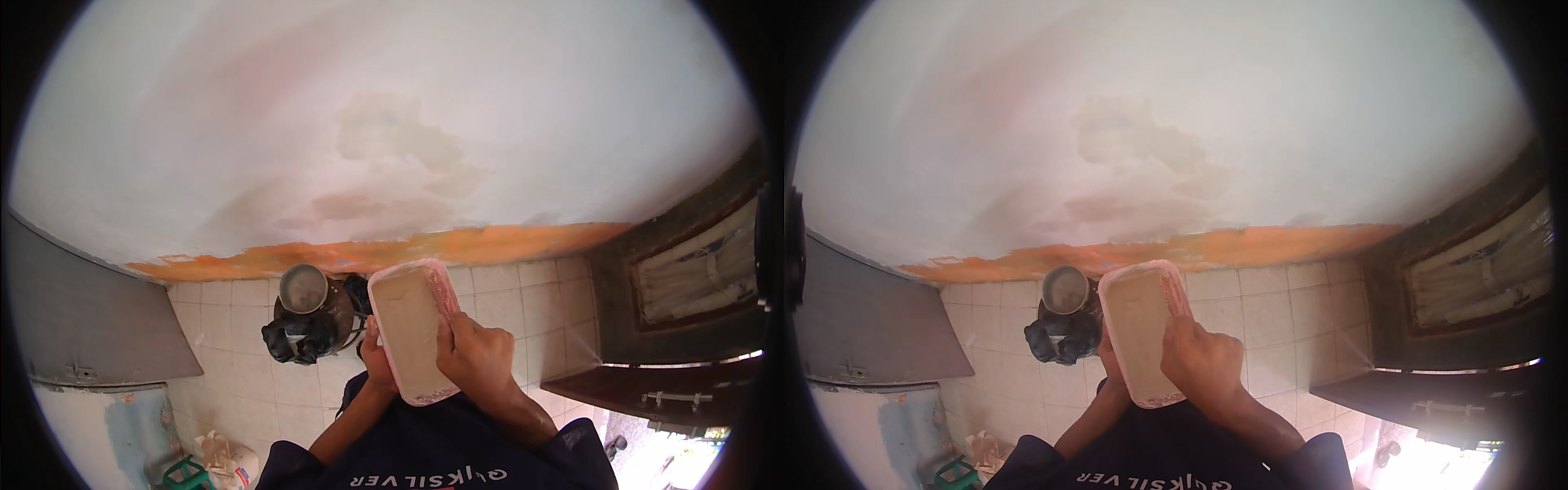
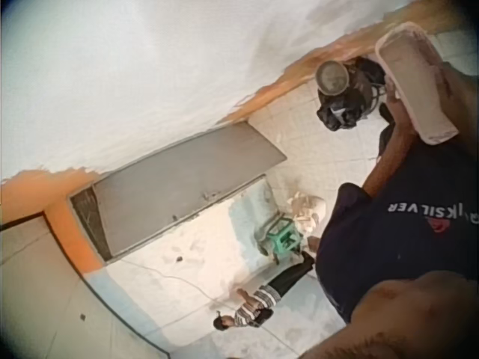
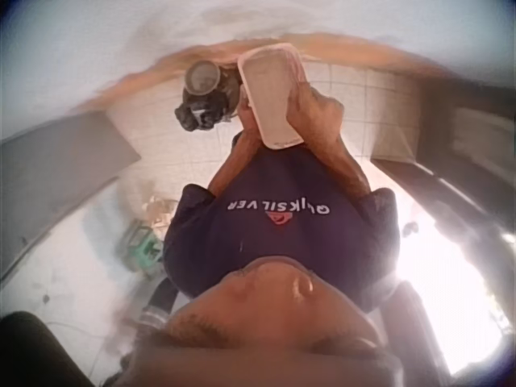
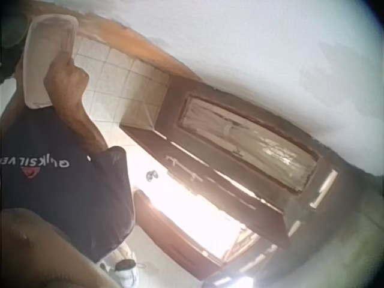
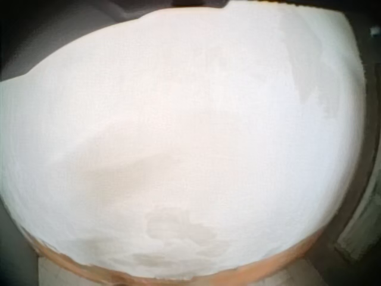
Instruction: The person applies white plaster to a wall using a spatula, periodically scraping the spatula against the edge of a plastic container and scooping more plaster from it.
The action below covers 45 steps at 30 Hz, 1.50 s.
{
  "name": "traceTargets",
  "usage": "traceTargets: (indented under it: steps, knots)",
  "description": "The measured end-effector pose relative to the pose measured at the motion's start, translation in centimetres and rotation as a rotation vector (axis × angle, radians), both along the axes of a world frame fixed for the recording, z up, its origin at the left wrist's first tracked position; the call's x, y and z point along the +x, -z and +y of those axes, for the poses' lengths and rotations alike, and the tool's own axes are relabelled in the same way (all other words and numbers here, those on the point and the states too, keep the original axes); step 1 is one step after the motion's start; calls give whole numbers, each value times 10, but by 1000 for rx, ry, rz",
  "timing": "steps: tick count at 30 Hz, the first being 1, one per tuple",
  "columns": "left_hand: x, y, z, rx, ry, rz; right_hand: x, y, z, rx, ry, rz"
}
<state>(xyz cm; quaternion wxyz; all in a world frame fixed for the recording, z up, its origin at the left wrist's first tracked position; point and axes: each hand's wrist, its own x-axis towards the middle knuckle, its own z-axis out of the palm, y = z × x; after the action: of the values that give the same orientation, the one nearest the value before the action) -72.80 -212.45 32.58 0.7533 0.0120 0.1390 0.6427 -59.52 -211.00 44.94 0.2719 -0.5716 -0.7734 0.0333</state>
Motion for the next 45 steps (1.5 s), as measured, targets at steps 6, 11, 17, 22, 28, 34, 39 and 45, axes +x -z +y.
traceTargets:
  steps: [6, 11, 17, 22, 28, 34, 39, 45]
  knots:
    - [1, -13, 1, -69, -27, 148, -10, 11, -14, -61, -52, 220]
    - [0, -11, 3, 99, -6, -157, -19, 11, -11, -122, -82, 364]
    - [0, 6, 2, 159, 37, -333, -5, -17, -15, -217, -17, 450]
    - [-2, -1, 2, 130, 31, -152, 9, -33, -18, -114, -38, 407]
    - [3, -7, 5, -13, -3, -63, 15, -10, -8, 12, 21, 208]
    - [9, 0, 2, -36, 24, -19, 8, 12, -2, 7, 7, 77]
    - [9, 6, 1, -84, 22, -47, 6, 15, -12, 28, -167, 165]
    - [11, -8, 6, -55, 17, -15, 17, -19, -17, 11, -107, 218]
